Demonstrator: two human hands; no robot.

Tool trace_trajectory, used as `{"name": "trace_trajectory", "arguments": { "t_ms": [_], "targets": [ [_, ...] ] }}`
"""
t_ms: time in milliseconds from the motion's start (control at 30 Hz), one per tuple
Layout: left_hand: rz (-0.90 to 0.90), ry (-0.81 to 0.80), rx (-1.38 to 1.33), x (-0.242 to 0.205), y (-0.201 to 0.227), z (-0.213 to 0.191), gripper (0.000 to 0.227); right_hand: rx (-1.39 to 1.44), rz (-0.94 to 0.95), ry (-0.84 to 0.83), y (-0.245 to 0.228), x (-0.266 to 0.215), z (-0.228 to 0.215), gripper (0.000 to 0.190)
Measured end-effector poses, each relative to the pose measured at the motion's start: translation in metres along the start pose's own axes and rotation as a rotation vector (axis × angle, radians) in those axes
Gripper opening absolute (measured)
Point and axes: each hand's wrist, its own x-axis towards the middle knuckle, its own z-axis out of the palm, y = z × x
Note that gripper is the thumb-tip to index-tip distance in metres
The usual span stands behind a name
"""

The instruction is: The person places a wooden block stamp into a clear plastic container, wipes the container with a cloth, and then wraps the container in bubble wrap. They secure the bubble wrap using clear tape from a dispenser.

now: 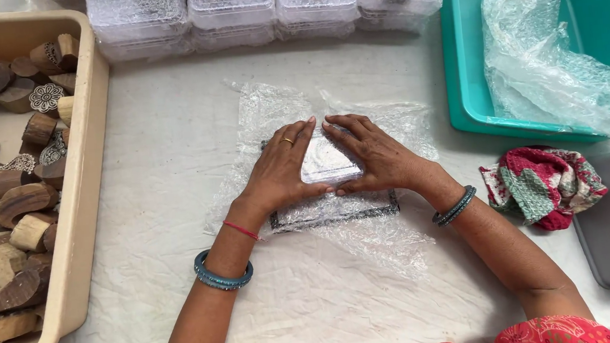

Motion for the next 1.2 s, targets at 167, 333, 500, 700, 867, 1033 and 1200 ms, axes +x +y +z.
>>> {"name": "trace_trajectory", "arguments": {
  "t_ms": [167, 333, 500, 700, 867, 1033, 1200],
  "targets": [
    [-0.153, -0.126, -0.026, -0.012, 0.0, -0.017, 0.142, 0.178, 0.119, -0.026, 0.0, -0.003, -0.005, 0.138],
    [-0.091, -0.048, -0.067, -0.018, -0.019, -0.008, 0.15, 0.109, 0.174, 0.005, 0.013, -0.014, 0.005, 0.142],
    [-0.023, 0.064, 0.017, -0.021, -0.021, -0.006, 0.147, 0.014, 0.115, 0.108, 0.021, -0.018, 0.011, 0.137],
    [-0.191, -0.058, -0.217, -0.023, 0.013, -0.057, 0.131, 0.501, 0.33, 0.129, -0.012, -0.036, -0.032, 0.123],
    [-0.261, -0.013, -0.646, -0.011, -0.013, -0.049, 0.107, 0.879, 0.54, 0.062, 0.028, -0.04, -0.023, 0.102],
    [-0.443, -0.099, -0.834, -0.006, -0.043, -0.018, 0.093, 1.062, 1.06, -0.139, 0.014, -0.018, -0.04, 0.098],
    [-0.69, -0.01, -1.072, -0.023, -0.023, -0.034, 0.101, 0.371, 0.65, 0.073, 0.07, -0.037, -0.026, 0.077]
  ]
}}
